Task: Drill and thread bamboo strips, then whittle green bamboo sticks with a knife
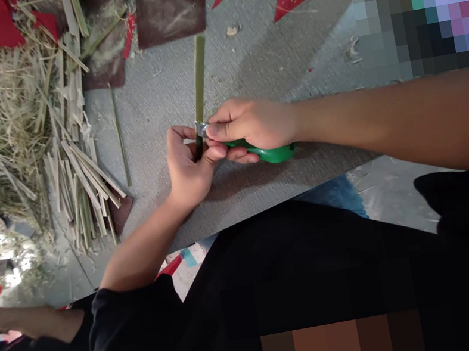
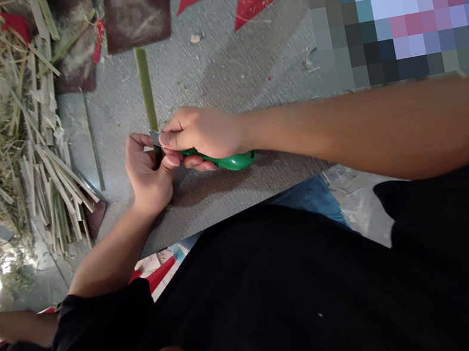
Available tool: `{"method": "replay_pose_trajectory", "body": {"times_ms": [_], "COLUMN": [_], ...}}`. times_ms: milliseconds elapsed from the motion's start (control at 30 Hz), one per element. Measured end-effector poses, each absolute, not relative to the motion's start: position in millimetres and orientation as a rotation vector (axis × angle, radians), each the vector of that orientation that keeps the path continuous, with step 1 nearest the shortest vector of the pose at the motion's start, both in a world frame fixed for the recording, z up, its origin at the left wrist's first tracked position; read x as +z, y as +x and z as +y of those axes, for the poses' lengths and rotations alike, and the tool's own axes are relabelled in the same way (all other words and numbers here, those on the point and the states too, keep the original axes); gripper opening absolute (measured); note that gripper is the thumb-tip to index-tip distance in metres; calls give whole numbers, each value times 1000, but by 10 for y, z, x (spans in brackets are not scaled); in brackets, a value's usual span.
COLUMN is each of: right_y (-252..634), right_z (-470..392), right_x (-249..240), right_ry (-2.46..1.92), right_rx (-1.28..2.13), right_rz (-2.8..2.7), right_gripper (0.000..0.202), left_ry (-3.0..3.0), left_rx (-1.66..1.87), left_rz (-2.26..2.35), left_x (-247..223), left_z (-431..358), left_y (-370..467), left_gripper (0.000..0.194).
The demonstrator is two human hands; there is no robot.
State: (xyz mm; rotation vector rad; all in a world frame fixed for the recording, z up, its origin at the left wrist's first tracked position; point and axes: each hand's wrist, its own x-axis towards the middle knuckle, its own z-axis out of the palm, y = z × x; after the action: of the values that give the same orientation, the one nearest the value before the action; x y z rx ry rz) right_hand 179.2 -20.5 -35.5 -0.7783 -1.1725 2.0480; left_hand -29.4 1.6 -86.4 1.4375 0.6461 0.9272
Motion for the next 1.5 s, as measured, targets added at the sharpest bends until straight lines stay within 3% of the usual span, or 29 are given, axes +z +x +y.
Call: {"method": "replay_pose_trajectory", "body": {"times_ms": [367,600,900,1100,1500], "right_y": [1903,1823,1908,1852,1892], "right_z": [-136,-215,-129,-191,-139], "right_x": [-440,-391,-420,-384,-433], "right_ry": [-589,-703,-598,-717,-602], "right_rx": [2290,2088,2303,2149,2289], "right_rz": [-1257,-1197,-1253,-1174,-1282], "right_gripper": [50,50,50,53,56], "left_ry": [1424,1466,1404,1487,1536], "left_rx": [923,958,881,982,949], "left_rz": [674,626,713,640,657], "left_x": [-739,-824,-661,-806,-892], "left_z": [-68,-21,-122,-52,-65], "left_y": [-271,-276,-237,-262,-322], "left_gripper": [81,68,75,66,80]}}
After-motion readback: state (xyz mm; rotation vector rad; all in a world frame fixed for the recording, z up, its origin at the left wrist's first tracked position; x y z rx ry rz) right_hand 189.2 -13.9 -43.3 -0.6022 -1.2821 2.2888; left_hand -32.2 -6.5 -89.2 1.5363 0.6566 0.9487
